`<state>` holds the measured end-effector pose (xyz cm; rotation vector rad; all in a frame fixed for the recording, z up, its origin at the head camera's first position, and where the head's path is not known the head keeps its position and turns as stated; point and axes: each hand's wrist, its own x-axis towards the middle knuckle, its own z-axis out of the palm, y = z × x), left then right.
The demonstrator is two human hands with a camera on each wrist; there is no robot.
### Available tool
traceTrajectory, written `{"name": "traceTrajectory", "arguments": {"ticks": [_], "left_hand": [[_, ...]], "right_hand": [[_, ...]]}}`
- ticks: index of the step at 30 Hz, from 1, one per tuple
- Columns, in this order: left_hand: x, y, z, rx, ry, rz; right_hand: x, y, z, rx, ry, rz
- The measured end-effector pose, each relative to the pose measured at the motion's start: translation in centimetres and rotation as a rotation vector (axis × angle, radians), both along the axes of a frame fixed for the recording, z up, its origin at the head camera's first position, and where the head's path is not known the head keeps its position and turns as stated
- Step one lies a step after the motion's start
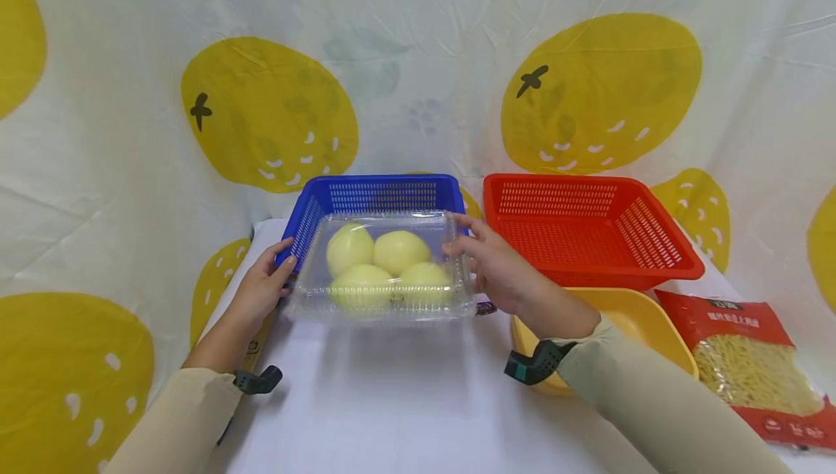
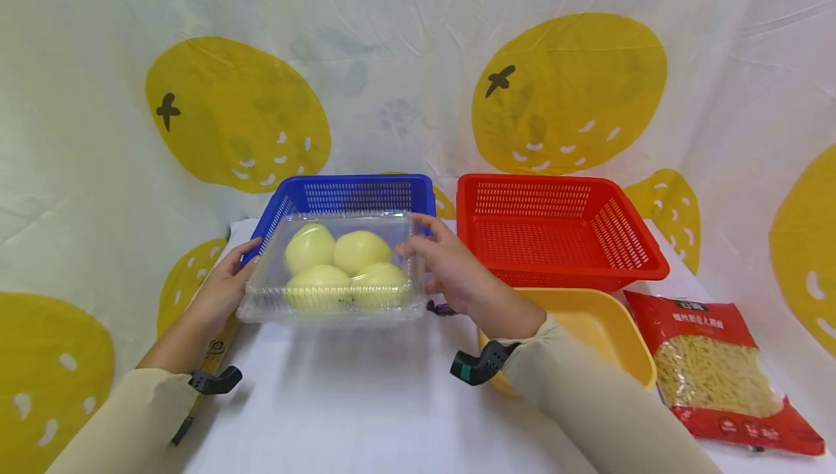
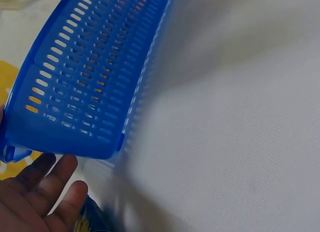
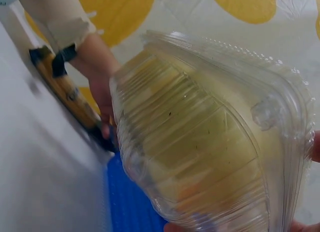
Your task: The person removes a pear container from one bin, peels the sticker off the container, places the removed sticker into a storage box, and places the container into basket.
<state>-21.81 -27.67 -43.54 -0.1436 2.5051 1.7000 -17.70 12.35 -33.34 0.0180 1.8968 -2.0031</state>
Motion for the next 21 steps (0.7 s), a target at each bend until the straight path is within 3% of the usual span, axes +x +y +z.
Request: {"name": "traceTrajectory", "arguments": {"ticks": [9, 21], "left_hand": [[0.0, 0.3, 0.4, -0.006, -0.042, -0.001], [-0.2, 0.1, 0.5, 0.005, -0.077, -0.005]], "right_hand": [[-4.2, 0.4, 1.0, 0.056, -0.004, -0.040], [-8.2, -0.8, 0.4, 0.021, 0.019, -0.056]]}}
